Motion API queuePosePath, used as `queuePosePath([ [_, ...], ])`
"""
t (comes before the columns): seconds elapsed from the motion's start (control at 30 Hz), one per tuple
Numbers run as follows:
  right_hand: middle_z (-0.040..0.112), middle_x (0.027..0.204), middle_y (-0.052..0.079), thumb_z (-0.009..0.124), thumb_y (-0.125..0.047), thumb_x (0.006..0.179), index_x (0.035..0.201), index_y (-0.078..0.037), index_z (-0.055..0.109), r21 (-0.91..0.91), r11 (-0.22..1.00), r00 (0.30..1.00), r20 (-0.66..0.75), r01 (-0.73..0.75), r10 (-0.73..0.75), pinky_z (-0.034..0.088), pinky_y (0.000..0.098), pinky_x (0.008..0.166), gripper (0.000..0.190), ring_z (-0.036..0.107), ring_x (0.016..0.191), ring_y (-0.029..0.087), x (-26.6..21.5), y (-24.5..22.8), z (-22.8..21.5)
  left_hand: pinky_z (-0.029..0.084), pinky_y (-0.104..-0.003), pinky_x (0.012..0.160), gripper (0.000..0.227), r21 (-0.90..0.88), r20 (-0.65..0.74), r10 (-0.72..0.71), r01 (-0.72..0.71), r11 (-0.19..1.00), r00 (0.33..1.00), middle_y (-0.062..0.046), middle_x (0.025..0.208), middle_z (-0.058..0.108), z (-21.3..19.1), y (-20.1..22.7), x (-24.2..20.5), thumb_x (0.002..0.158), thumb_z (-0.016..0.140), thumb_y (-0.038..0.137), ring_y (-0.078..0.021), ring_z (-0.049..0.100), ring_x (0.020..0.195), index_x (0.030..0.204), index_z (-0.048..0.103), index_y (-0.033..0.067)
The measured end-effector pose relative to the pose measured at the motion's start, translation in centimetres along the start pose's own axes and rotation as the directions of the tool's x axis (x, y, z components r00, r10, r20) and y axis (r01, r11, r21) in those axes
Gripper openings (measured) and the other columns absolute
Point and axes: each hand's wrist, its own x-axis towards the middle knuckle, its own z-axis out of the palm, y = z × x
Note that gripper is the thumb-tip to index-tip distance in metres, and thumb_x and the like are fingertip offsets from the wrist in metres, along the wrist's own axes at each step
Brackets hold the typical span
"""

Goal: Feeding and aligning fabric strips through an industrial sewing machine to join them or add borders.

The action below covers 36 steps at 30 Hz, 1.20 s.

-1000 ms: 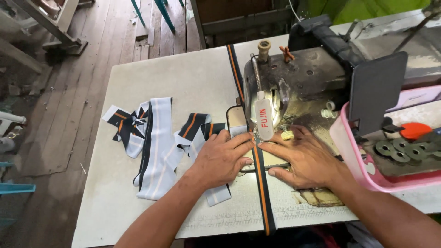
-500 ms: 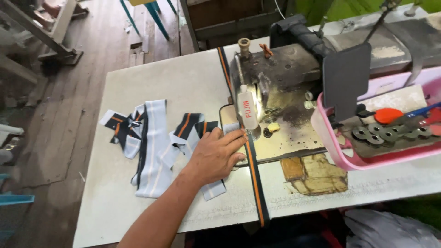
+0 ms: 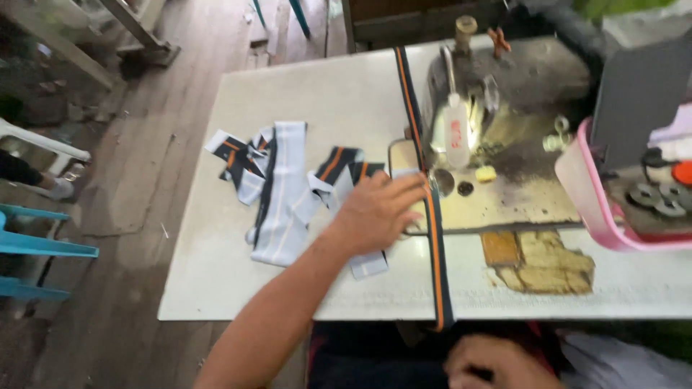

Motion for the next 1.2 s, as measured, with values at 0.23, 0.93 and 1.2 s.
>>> queuePosePath([
  [0.23,0.075,0.131,-0.002,0.075,-0.042,0.080,0.127,-0.021,0.072,0.055,0.909,0.861,-0.302,-0.413,0.409,0.042,0.0275,0.109,0.052,0.065,0.127,0.014,2.5,1.1,1.4,0.048,-0.040,0.079,0.023,-0.187,-0.141,-0.056,0.030,0.982,0.988,-0.010,0.117,0.066,-2.0,-0.8,0.5,0.099,0.060,0.012,-0.0279,0.054,0.085,0.117,0.070,0.0027],
  [0.93,0.068,0.083,0.003,0.065,-0.019,0.095,0.084,-0.008,0.068,0.290,0.933,0.941,-0.318,0.212,-0.115,0.049,0.0303,0.067,0.016,0.063,0.072,0.016,-0.3,-5.3,2.6,0.044,-0.040,0.087,0.028,-0.285,-0.015,-0.068,0.061,0.957,0.998,-0.010,0.131,0.064,-4.0,6.3,-1.0,0.097,0.068,0.017,-0.0282,0.063,0.104,0.121,0.066,0.0044],
  [1.2,0.067,0.078,0.002,0.066,-0.023,0.094,0.084,-0.006,0.077,0.571,0.813,0.974,-0.095,-0.115,0.204,0.042,0.0277,0.064,0.023,0.057,0.069,0.012,-1.4,-3.5,2.9,0.045,-0.042,0.085,0.041,-0.254,0.006,-0.086,0.085,0.963,0.996,-0.009,0.135,0.064,-3.3,7.0,-1.7,0.094,0.072,0.034,-0.0291,0.059,0.097,0.123,0.068,0.0053],
])
